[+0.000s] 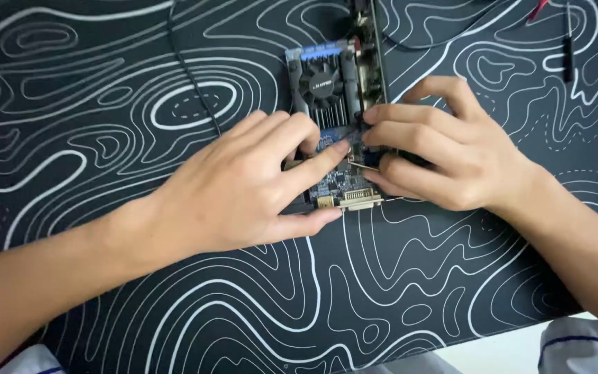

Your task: Repair and inspect a graphics card connected to a riser card using a probe tool

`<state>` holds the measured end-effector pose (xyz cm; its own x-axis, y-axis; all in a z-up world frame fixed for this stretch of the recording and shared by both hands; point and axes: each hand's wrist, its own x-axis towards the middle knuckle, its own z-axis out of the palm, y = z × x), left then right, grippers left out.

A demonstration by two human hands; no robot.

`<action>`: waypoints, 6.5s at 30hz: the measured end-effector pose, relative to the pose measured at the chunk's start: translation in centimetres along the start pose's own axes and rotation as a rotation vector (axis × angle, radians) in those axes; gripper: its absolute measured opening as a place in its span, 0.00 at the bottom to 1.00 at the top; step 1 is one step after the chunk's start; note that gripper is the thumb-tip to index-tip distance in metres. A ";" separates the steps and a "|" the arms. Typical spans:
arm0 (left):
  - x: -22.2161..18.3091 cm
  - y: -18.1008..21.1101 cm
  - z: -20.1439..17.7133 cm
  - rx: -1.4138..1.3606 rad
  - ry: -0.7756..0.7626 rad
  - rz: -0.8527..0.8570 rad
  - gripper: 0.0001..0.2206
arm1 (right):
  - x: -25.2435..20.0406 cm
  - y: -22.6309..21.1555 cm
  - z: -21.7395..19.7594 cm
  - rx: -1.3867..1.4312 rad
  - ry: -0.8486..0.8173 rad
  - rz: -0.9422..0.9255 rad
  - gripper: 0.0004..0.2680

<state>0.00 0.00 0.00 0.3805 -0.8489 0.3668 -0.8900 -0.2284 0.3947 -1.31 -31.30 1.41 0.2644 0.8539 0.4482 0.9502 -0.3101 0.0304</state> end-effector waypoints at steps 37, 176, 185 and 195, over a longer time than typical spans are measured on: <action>0.1 0.0 -0.1 -0.015 -0.012 -0.003 0.30 | -0.2 0.2 0.3 0.006 -0.003 0.023 0.12; 3.8 -1.1 -0.4 0.238 -0.003 0.214 0.08 | 0.6 -0.9 -0.8 0.357 -0.097 0.338 0.04; 3.9 0.6 -0.1 0.469 0.029 0.183 0.13 | 0.3 -0.8 -0.6 0.355 -0.090 0.350 0.04; 3.7 -0.5 1.3 0.346 -0.003 0.127 0.11 | 0.3 -0.8 -0.5 0.364 -0.087 0.356 0.04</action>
<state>1.50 -3.64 0.06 0.2612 -0.8820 0.3922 -0.9626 -0.2681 0.0381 -2.13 -31.02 1.96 0.5799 0.7581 0.2981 0.7906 -0.4356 -0.4303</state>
